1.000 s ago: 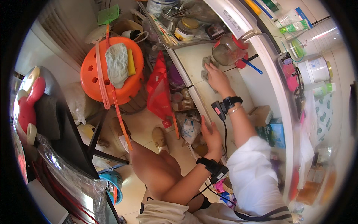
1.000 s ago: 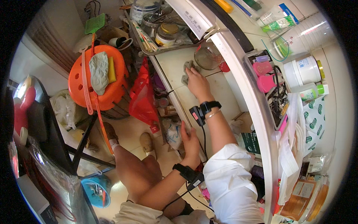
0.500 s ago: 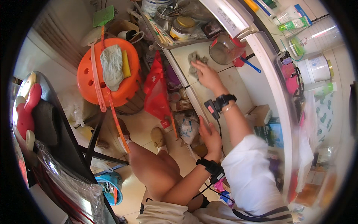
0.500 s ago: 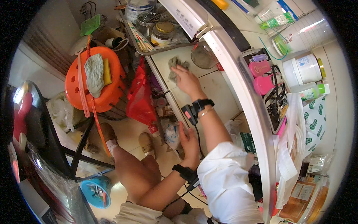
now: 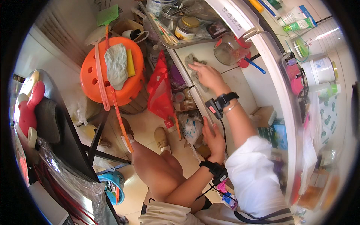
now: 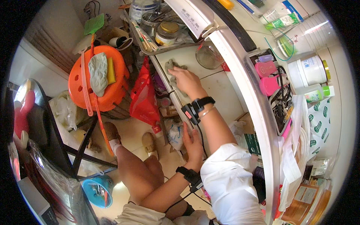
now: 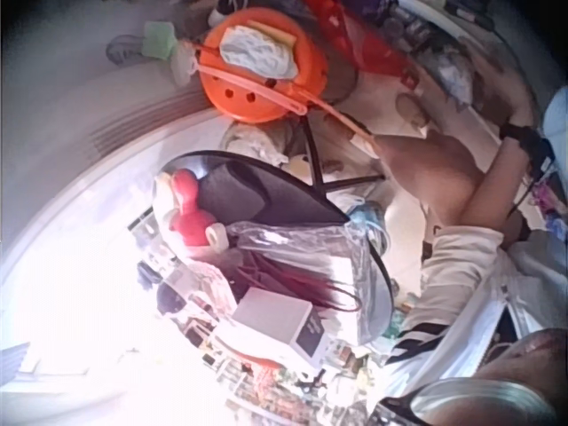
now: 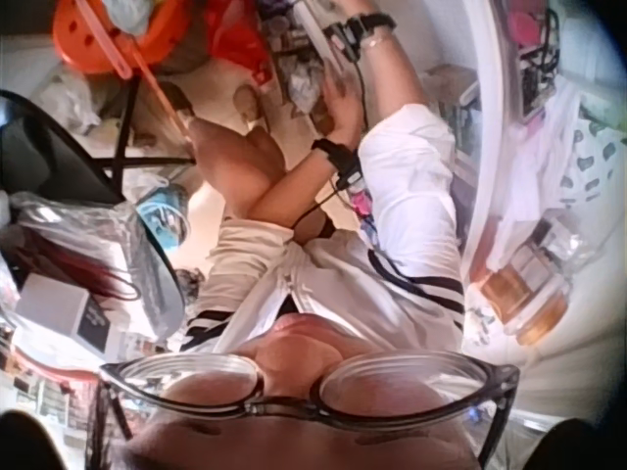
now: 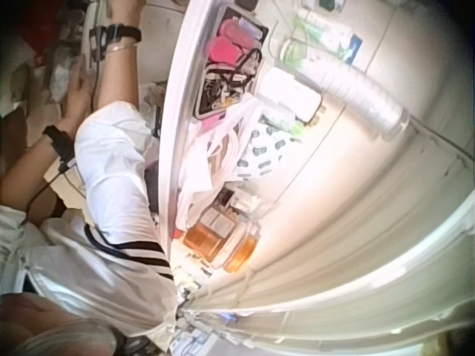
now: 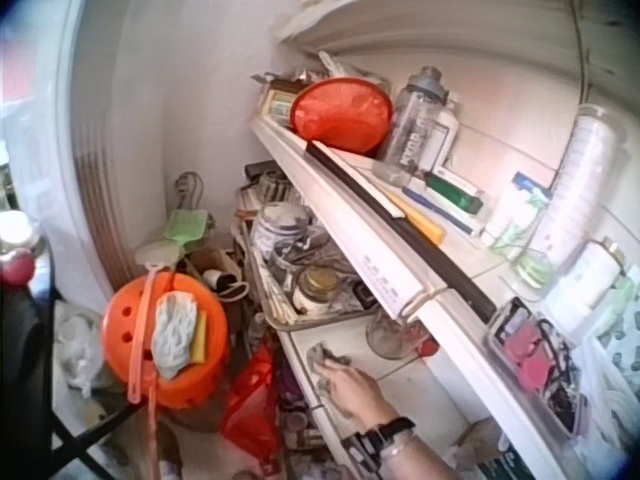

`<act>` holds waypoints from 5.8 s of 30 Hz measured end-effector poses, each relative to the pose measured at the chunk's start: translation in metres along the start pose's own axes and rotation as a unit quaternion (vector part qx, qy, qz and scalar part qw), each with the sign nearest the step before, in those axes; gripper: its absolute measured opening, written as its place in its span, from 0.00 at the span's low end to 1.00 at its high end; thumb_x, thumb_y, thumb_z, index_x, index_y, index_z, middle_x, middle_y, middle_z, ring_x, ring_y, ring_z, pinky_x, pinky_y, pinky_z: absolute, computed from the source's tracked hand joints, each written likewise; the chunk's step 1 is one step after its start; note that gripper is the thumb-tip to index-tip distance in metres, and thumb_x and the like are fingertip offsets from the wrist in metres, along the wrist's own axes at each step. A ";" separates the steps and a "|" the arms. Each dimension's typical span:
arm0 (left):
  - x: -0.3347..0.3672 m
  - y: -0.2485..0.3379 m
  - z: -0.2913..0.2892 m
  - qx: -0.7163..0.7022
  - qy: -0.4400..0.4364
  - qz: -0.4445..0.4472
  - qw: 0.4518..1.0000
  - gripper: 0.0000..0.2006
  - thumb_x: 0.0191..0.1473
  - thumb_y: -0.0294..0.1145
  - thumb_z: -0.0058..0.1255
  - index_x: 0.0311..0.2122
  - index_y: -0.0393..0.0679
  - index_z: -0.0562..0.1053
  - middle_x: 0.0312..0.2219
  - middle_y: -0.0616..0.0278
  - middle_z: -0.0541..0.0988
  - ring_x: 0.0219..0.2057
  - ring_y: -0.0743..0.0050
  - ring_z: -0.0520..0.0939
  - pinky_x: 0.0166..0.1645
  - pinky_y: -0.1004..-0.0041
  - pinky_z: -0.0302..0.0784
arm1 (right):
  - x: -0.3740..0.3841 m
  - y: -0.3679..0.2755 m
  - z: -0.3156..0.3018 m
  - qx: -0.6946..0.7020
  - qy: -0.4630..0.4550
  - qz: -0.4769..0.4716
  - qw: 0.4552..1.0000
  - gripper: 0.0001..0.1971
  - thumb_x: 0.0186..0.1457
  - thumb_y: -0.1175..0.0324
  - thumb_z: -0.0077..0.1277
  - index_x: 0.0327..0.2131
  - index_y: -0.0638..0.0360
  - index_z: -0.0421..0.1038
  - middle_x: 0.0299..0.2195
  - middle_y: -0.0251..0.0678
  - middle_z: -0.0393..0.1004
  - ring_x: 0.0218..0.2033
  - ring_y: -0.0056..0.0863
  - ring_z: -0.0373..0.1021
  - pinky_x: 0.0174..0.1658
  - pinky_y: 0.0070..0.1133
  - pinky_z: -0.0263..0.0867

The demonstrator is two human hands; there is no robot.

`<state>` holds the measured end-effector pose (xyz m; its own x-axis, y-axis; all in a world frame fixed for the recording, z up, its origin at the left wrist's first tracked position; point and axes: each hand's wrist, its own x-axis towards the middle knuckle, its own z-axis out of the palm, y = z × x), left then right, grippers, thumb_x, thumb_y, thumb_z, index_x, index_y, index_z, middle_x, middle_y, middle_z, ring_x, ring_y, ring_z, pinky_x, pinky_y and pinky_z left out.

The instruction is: The person wipes a stool with a cloth, moves various bags, boxes, and jars from a storage shelf to a table, and then wipes the shelf surface with the cloth.

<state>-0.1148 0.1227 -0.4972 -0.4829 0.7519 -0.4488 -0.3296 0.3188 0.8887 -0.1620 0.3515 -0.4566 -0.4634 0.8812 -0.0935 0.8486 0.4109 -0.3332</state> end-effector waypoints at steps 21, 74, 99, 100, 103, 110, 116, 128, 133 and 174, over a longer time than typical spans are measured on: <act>0.001 -0.003 -0.008 -0.022 -0.014 -0.021 0.999 0.27 0.62 0.33 0.45 0.66 0.51 0.57 0.58 0.45 0.62 0.59 0.50 0.64 0.63 0.62 0.56 | -0.045 -0.002 0.009 -0.027 -0.008 -0.033 0.999 0.29 0.51 0.81 0.40 0.55 0.41 0.70 0.59 0.34 0.66 0.53 0.38 0.68 0.53 0.30 0.68; 0.007 -0.011 -0.017 -0.049 -0.040 -0.006 0.998 0.26 0.63 0.39 0.46 0.65 0.48 0.59 0.55 0.45 0.65 0.55 0.56 0.66 0.60 0.67 0.59 | -0.030 -0.007 0.008 -0.115 0.006 -0.048 0.992 0.34 0.48 0.82 0.42 0.57 0.33 0.68 0.58 0.31 0.68 0.52 0.37 0.69 0.58 0.33 0.62; 0.007 -0.013 -0.010 -0.024 -0.041 0.000 0.999 0.27 0.63 0.40 0.46 0.65 0.49 0.59 0.54 0.47 0.66 0.53 0.55 0.68 0.58 0.65 0.63 | -0.017 -0.014 0.008 -0.107 -0.002 0.004 0.994 0.35 0.48 0.80 0.40 0.58 0.28 0.66 0.56 0.29 0.69 0.46 0.42 0.73 0.53 0.33 0.66; 0.007 -0.014 -0.010 -0.045 -0.045 0.014 0.998 0.27 0.63 0.40 0.46 0.65 0.49 0.59 0.54 0.46 0.66 0.53 0.55 0.68 0.58 0.65 0.62 | -0.011 -0.011 0.011 -0.117 0.035 -0.010 0.992 0.35 0.48 0.80 0.40 0.58 0.28 0.66 0.56 0.29 0.69 0.46 0.40 0.73 0.54 0.34 0.65; 0.005 -0.010 -0.013 -0.033 -0.045 -0.002 0.998 0.26 0.63 0.39 0.46 0.65 0.48 0.59 0.56 0.46 0.65 0.56 0.54 0.66 0.58 0.65 0.62 | 0.009 -0.011 0.018 -0.132 0.085 -0.018 0.987 0.33 0.48 0.79 0.42 0.57 0.29 0.67 0.56 0.28 0.70 0.46 0.35 0.73 0.56 0.35 0.63; -0.005 -0.010 -0.002 -0.014 -0.027 0.103 0.994 0.27 0.63 0.38 0.46 0.65 0.46 0.58 0.56 0.47 0.66 0.56 0.55 0.66 0.59 0.65 0.62 | 0.071 -0.005 0.006 -0.172 0.037 0.080 0.981 0.28 0.52 0.74 0.41 0.56 0.31 0.68 0.55 0.28 0.70 0.49 0.34 0.72 0.51 0.30 0.67; 0.006 -0.024 -0.006 -0.010 -0.012 0.090 0.996 0.27 0.62 0.37 0.48 0.65 0.46 0.59 0.56 0.49 0.66 0.56 0.56 0.67 0.59 0.66 0.62 | 0.047 -0.012 0.015 -0.090 0.020 0.056 0.994 0.30 0.52 0.74 0.43 0.58 0.32 0.65 0.57 0.27 0.67 0.49 0.36 0.71 0.50 0.31 0.68; 0.010 -0.015 -0.014 -0.151 -0.079 -0.114 0.979 0.26 0.63 0.33 0.46 0.65 0.46 0.57 0.61 0.50 0.62 0.62 0.62 0.61 0.63 0.68 0.58 | -0.013 -0.019 0.001 -0.121 0.014 0.050 0.991 0.29 0.55 0.76 0.40 0.59 0.35 0.65 0.57 0.30 0.68 0.48 0.36 0.72 0.50 0.29 0.69; 0.011 -0.033 -0.010 -0.196 -0.082 -0.069 0.975 0.27 0.62 0.32 0.47 0.65 0.44 0.57 0.61 0.51 0.62 0.57 0.62 0.66 0.60 0.68 0.60 | 0.045 0.003 0.016 -0.150 0.041 0.113 0.981 0.34 0.51 0.76 0.42 0.62 0.31 0.60 0.63 0.29 0.61 0.55 0.35 0.68 0.53 0.28 0.68; 0.004 -0.016 -0.006 -0.057 -0.042 0.030 0.997 0.27 0.63 0.34 0.46 0.65 0.44 0.57 0.58 0.45 0.64 0.58 0.53 0.65 0.62 0.62 0.58 | 0.045 0.023 0.018 -0.097 0.023 0.193 0.976 0.32 0.53 0.68 0.42 0.64 0.49 0.54 0.63 0.44 0.57 0.56 0.45 0.65 0.56 0.34 0.64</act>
<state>-0.1165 0.1170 -0.5136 -0.4359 0.8155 -0.3808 -0.3946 0.2071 0.8952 -0.1683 0.3963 -0.4854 -0.0907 0.9869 -0.1333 0.9921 0.0779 -0.0979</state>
